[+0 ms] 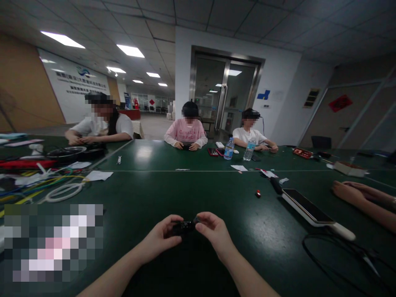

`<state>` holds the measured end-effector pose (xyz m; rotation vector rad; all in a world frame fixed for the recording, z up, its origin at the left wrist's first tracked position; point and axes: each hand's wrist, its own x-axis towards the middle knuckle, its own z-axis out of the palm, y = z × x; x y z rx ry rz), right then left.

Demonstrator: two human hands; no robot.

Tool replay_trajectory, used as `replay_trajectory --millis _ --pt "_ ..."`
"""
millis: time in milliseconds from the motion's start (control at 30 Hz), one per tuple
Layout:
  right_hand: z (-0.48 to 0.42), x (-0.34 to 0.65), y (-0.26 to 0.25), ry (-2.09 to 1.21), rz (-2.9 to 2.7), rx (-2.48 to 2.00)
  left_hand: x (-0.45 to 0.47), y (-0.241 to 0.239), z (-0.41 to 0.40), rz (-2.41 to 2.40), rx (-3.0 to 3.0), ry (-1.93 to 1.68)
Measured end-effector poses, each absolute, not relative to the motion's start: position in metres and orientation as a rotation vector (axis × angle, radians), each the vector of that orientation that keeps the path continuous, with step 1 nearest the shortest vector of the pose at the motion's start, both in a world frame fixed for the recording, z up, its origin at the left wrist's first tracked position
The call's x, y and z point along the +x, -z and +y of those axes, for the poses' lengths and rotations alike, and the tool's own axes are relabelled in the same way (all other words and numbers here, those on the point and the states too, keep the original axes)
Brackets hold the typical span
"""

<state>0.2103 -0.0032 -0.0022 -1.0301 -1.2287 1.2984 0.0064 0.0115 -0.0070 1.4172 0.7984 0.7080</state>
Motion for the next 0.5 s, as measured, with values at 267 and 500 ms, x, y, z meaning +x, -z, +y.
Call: replay_trajectory --millis 267,500 --pt "-0.004 0.205 0.005 -1.063 -1.562 -1.059 0.008 0.002 0.009 0.794 1.421 -0.685" --pt "-0.008 0.199 0.001 -1.014 -1.742 -1.15 0.01 0.001 0.008 0.834 1.463 -0.651"
